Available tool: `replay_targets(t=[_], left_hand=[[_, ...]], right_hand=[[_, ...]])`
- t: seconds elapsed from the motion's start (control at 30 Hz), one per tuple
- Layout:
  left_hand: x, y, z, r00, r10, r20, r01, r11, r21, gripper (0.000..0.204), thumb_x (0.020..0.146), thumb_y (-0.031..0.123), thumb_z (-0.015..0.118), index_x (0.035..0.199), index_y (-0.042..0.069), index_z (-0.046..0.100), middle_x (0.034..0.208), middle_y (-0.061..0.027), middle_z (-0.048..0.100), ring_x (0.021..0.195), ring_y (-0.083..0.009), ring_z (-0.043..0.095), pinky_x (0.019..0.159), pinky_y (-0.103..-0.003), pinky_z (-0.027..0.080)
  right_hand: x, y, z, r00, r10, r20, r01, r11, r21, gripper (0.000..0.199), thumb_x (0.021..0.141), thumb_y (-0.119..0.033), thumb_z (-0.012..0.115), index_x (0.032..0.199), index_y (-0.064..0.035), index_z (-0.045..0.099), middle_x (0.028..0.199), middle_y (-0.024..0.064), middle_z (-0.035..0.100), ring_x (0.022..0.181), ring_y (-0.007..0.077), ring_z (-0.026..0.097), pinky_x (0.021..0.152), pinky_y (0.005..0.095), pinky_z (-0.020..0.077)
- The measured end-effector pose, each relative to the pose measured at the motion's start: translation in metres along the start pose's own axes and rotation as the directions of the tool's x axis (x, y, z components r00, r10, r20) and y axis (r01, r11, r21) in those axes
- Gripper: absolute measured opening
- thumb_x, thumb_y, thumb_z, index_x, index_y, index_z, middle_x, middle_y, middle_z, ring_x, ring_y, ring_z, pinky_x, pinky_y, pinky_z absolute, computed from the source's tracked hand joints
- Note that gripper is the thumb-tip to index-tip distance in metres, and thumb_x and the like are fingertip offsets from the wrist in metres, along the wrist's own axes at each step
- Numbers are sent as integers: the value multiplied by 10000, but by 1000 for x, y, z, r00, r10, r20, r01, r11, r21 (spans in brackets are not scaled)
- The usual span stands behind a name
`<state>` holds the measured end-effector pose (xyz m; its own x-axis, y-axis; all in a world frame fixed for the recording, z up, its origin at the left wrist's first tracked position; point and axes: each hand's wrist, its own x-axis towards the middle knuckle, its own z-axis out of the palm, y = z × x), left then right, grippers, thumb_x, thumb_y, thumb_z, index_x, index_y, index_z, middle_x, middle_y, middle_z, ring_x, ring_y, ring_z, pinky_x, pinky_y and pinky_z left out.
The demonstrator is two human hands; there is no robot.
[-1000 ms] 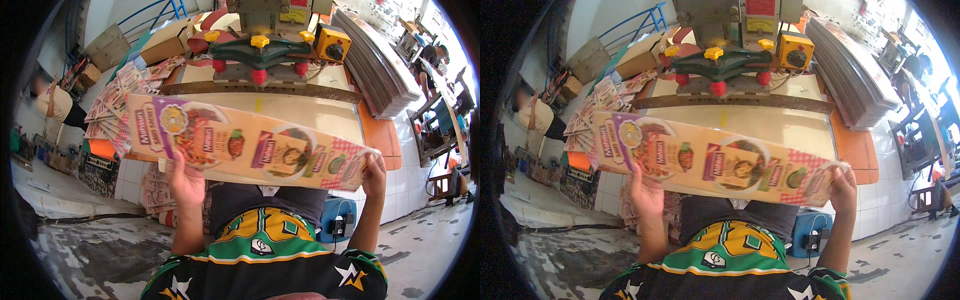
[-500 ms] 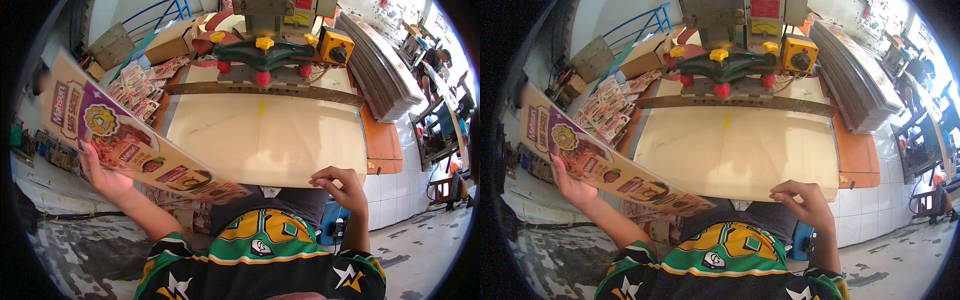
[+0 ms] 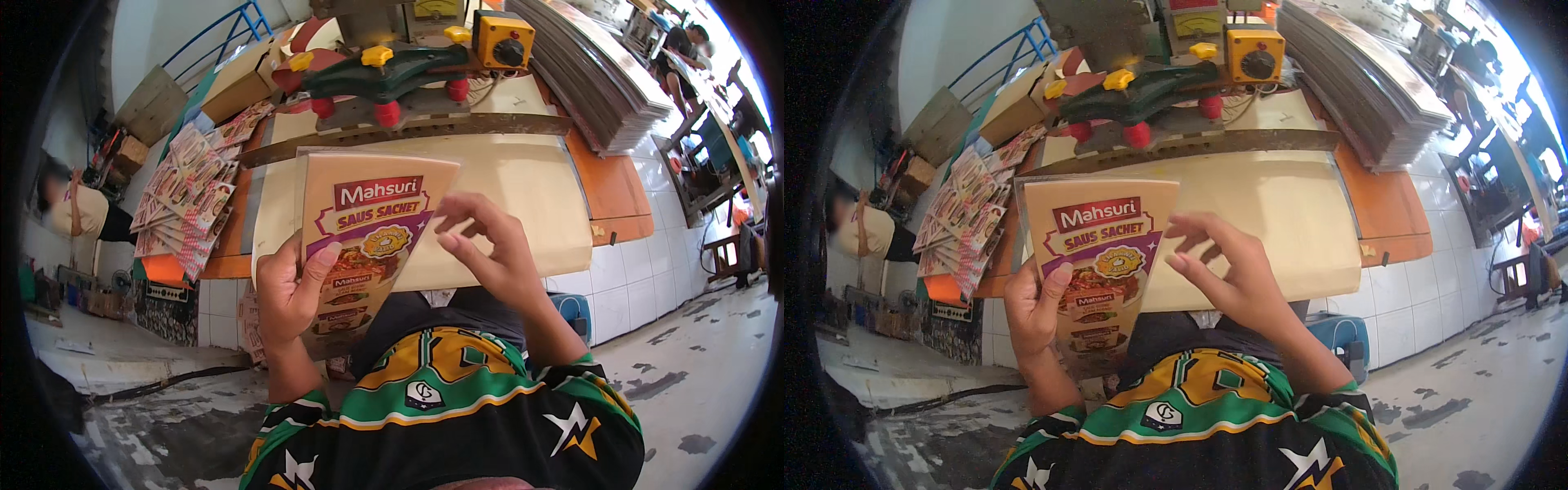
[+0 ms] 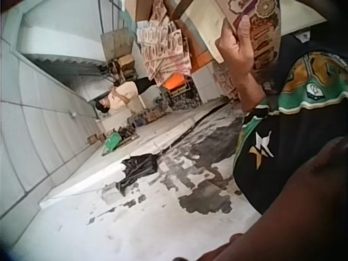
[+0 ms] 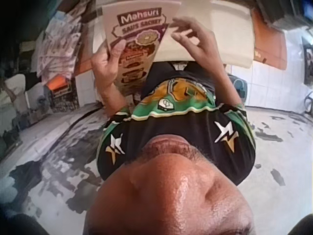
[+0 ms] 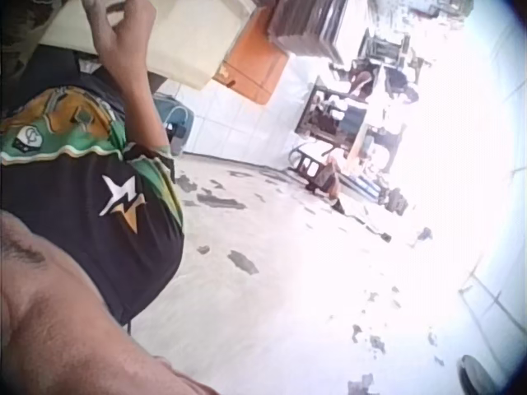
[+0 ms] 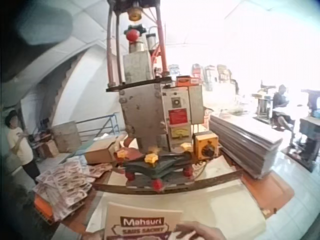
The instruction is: The person positions long plastic sheets under a heat-sealing machine, presses the sheets to the surface by hand, and then pulls the sealed product away.
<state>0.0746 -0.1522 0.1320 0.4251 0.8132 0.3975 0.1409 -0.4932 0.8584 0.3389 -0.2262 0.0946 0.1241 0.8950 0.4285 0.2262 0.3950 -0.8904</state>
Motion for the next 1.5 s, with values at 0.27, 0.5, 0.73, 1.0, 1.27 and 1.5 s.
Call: replay_targets(t=[0.27,0.5,0.73,1.0,1.27,1.5], left_hand=[[8,3,9,1000,-5,27,5,1000,4,278,1034,139,655,1207,-77,681,997,-118,786,874,-98,683,805,-272,540],[8,4,12,1000,9,-7,-9,1000,10,295,1033,133,655,1235,-81,676,1019,-114,780,895,-108,676,827,-274,539],[9,4,10,1000,21,8,-21,1000,8,302,1036,123,646,1248,-91,666,1040,-118,774,911,-112,669,834,-272,536],[7,5,11,1000,29,-10,-28,1000,11,301,1036,133,651,1235,-92,670,1023,-116,775,907,-108,669,823,-268,534],[4,9,15,998,45,-33,-42,996,82,280,1029,148,667,1199,-73,690,971,-114,780,870,-90,665,806,-266,537],[18,18,16,989,125,-85,-116,988,101,281,1042,148,648,1211,-76,673,1005,-93,770,897,-90,649,830,-263,524]], right_hand=[[12,-1,5,977,69,-203,-41,989,140,163,991,-131,707,1056,15,676,935,53,725,795,109,681,677,252,522],[11,-4,4,970,91,-226,-46,980,194,140,998,-105,684,1040,29,683,893,54,728,760,100,689,629,229,504],[12,-6,3,970,86,-229,-43,982,185,127,998,-95,674,1036,25,691,893,49,739,752,92,697,594,217,494],[12,-8,6,970,92,-225,-54,984,172,119,996,-91,674,1034,22,684,890,42,743,754,83,696,593,210,493],[10,-2,11,967,149,-205,-110,976,187,119,996,-93,669,1038,18,682,867,35,737,759,65,687,593,209,493],[8,4,23,978,168,-121,-144,973,183,109,990,-90,657,1007,7,706,850,33,740,759,69,687,606,223,512]])
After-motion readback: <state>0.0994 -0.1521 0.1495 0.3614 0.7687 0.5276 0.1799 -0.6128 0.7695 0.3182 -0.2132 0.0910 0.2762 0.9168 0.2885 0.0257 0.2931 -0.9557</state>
